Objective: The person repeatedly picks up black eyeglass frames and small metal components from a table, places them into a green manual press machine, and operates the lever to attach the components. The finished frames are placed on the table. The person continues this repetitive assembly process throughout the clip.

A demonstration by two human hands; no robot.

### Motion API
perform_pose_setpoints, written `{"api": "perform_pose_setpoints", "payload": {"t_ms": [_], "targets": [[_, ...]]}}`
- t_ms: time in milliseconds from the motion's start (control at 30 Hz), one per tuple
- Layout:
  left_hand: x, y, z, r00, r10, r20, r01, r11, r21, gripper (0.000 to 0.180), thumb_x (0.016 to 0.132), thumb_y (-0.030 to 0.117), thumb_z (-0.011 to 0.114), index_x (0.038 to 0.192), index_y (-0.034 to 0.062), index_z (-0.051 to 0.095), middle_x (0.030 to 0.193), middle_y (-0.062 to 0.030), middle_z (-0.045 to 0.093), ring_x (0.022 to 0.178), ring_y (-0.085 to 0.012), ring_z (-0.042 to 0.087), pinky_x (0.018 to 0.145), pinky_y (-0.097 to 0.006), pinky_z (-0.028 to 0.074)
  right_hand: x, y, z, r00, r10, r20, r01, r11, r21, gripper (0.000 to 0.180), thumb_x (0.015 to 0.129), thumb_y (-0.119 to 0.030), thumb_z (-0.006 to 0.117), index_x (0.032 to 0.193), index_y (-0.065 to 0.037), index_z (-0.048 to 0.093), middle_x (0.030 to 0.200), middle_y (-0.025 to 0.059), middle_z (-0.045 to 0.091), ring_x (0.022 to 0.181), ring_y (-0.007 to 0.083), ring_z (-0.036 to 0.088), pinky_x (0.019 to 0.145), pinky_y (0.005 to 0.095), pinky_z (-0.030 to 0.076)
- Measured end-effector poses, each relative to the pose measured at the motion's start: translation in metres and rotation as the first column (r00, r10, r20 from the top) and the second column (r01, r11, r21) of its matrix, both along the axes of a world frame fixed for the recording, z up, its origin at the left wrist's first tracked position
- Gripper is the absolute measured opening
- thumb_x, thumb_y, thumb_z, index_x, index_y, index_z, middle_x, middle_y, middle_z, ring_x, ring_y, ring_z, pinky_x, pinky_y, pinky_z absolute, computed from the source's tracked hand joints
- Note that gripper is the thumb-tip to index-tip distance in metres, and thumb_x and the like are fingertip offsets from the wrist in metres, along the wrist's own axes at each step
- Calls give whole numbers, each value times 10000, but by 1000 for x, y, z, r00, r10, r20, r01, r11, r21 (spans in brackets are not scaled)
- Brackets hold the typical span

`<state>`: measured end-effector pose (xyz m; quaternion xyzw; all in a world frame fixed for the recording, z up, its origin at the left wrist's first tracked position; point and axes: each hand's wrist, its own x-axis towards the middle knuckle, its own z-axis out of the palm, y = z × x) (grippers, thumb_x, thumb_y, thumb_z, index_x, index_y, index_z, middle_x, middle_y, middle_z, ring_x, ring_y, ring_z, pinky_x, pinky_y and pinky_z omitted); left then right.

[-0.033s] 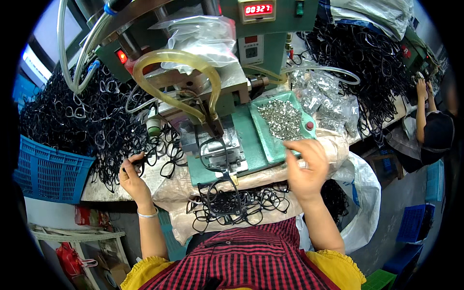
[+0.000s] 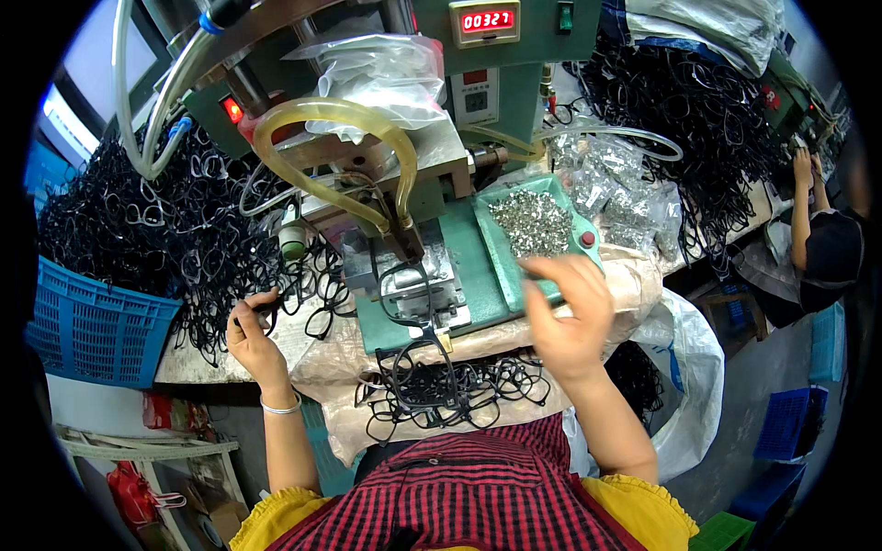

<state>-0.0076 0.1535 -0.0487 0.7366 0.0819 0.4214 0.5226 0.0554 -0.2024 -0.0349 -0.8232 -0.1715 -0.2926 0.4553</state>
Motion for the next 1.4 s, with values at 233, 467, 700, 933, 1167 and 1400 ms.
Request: {"api": "perform_pose_setpoints", "payload": {"t_ms": [233, 467, 700, 933, 1167, 1400], "targets": [[9, -20, 18, 1000, 5, 8, -5, 995, -102, 482, 1066, 290, 489, 722, -14, 636, 746, -70, 688, 561, -28, 394, 577, -207, 443, 40, 79, 25, 904, 354, -242, -207, 854, 477, 522, 760, -3, 696, 1252, 27, 525, 861, 62, 653, 839, 122, 612, 850, 274, 470], [14, -62, 131, 801, -544, 249, 563, 826, -6, 361, 1030, 170, 535, 728, -15, 607, 691, -200, 689, 574, -220, 675, 605, -348, 601, 31, 87, 36, 802, 538, -259, -267, 711, 651, 646, 760, 23, 715, 1346, 64, 448, 877, 44, 637, 876, 108, 594, 896, 254, 443], [40, -80, 132, 907, -376, 187, 377, 926, 36, 359, 965, 79, 631, 622, 2, 558, 642, -155, 699, 571, -153, 661, 582, -263, 534, 22, 95, 30, 778, 577, -247, -197, 598, 777, 601, 785, 69, 699, 1327, 65, 441, 857, 32, 641, 857, 92, 591, 841, 225, 444], [18, -86, 126, 846, -517, 130, 439, 815, 379, 305, 860, 124, 743, 629, 45, 560, 697, -104, 705, 600, -142, 655, 566, -259, 511, 1, 77, 41, 853, 477, -210, -319, 797, 512, 616, 823, -27, 709, 1381, 26, 454, 1131, 111, 663, 1055, 172, 630, 990, 317, 447], [18, -137, 74, 699, -714, 49, 262, 319, 911, 408, 739, 340, 833, 645, 86, 528, 772, -47, 665, 582, -147, 561, 497, -253, 459, 7, -34, -37, 900, -419, -119, 330, 834, -441, 294, 742, -116, 772, 1010, -19, 700, 956, 141, 678, 979, 336, 588, 909, 448, 463], [25, -140, 73, 736, -674, 68, 263, 377, 888, 399, 727, 296, 861, 641, 96, 526, 695, -33, 642, 498, -134, 519, 468, -250, 419, 68, -7, -34, 946, -313, 82, 323, 899, -297, 88, 791, -120, 737, 805, -52, 683, 837, 109, 663, 855, 323, 595, 814, 440, 471]]}}
